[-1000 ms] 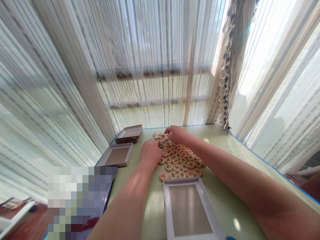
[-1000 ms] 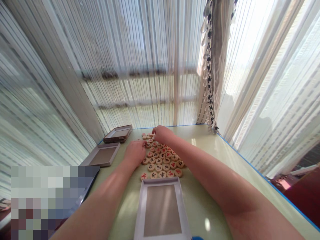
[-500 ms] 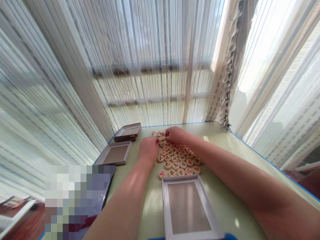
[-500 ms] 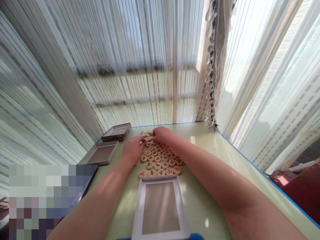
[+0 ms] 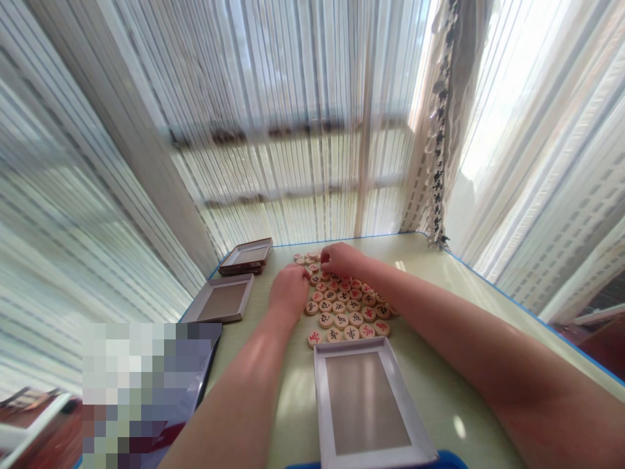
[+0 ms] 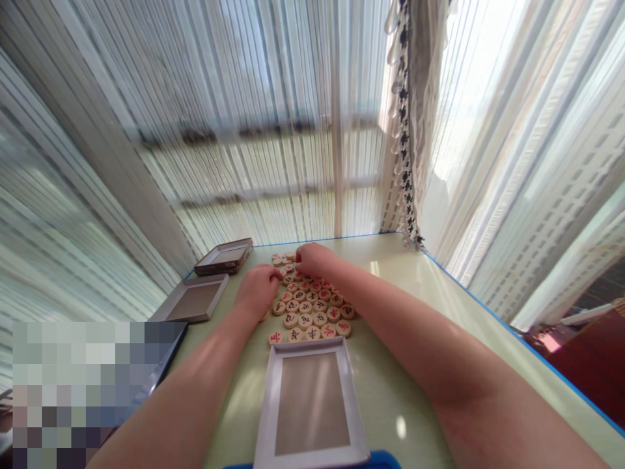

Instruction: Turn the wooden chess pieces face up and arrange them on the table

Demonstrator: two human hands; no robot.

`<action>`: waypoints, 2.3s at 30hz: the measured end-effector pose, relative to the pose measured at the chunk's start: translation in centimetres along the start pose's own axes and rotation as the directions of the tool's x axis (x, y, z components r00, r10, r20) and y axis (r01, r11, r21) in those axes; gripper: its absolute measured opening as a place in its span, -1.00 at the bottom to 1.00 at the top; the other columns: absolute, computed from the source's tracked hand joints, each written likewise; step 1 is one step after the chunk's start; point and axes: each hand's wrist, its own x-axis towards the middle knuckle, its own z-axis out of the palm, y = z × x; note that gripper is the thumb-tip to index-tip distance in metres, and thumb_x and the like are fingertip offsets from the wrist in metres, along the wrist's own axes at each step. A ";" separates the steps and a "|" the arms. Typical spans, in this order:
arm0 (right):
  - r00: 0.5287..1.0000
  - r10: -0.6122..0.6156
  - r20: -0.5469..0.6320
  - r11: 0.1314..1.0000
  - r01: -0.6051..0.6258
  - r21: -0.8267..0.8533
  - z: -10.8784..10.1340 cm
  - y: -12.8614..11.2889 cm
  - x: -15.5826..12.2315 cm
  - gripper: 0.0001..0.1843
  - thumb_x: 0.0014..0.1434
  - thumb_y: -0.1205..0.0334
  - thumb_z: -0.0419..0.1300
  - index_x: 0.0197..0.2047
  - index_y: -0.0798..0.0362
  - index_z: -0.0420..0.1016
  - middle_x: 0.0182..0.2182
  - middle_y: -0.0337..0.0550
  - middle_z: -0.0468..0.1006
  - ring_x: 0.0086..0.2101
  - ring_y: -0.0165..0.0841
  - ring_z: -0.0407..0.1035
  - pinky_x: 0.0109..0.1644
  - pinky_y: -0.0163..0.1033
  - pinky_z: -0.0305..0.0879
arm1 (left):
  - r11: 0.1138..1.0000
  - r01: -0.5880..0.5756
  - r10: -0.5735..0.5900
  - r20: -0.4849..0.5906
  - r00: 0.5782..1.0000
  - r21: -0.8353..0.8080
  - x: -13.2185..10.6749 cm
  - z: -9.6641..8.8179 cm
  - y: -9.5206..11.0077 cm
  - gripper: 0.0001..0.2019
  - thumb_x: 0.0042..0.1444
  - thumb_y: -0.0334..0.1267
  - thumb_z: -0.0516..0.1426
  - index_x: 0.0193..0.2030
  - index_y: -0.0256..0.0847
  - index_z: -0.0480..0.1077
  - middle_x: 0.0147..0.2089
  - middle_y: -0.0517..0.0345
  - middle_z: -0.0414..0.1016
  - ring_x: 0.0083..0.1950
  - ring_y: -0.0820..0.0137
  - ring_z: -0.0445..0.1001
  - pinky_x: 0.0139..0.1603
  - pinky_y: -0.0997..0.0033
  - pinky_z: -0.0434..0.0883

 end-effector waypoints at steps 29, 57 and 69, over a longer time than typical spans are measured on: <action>0.994 0.113 -0.007 0.994 -0.113 -0.003 -0.6 1.2 0.2 -0.67 0.06 0.13 0.09 -0.11 0.02 0.47 -0.14 -0.07 0.50 -0.20 -0.26 0.38 -0.21 -0.25 0.26 | 0.992 0.108 -0.108 -0.001 0.994 0.058 -0.1 -0.1 0.2 -0.69 -0.06 -0.49 -0.03 -0.30 -0.17 0.47 -0.21 0.07 0.51 -0.12 0.32 0.43 -0.04 0.40 0.31; 0.994 0.093 -0.059 0.995 -0.095 -0.030 0.0 2.2 0.4 -0.71 0.17 0.25 -0.01 -0.12 0.05 0.47 -0.16 -0.03 0.51 -0.20 -0.25 0.38 -0.20 -0.25 0.25 | 0.994 0.059 -0.057 -0.024 0.998 0.091 -0.1 -0.1 0.5 -0.72 -0.01 -0.45 -0.03 -0.31 -0.18 0.49 -0.24 0.06 0.52 -0.11 0.29 0.39 -0.03 0.37 0.29; 0.998 0.006 -0.061 0.998 -0.010 -0.065 0.2 1.6 0.2 -0.67 0.19 0.16 -0.03 -0.12 -0.01 0.50 -0.10 -0.09 0.50 -0.07 -0.23 0.30 -0.01 -0.21 0.17 | 0.999 0.018 -0.018 0.010 1.000 0.043 -0.2 0.0 0.6 -0.67 -0.02 -0.47 -0.04 -0.22 -0.18 0.48 -0.17 0.09 0.51 -0.04 0.33 0.37 0.05 0.41 0.25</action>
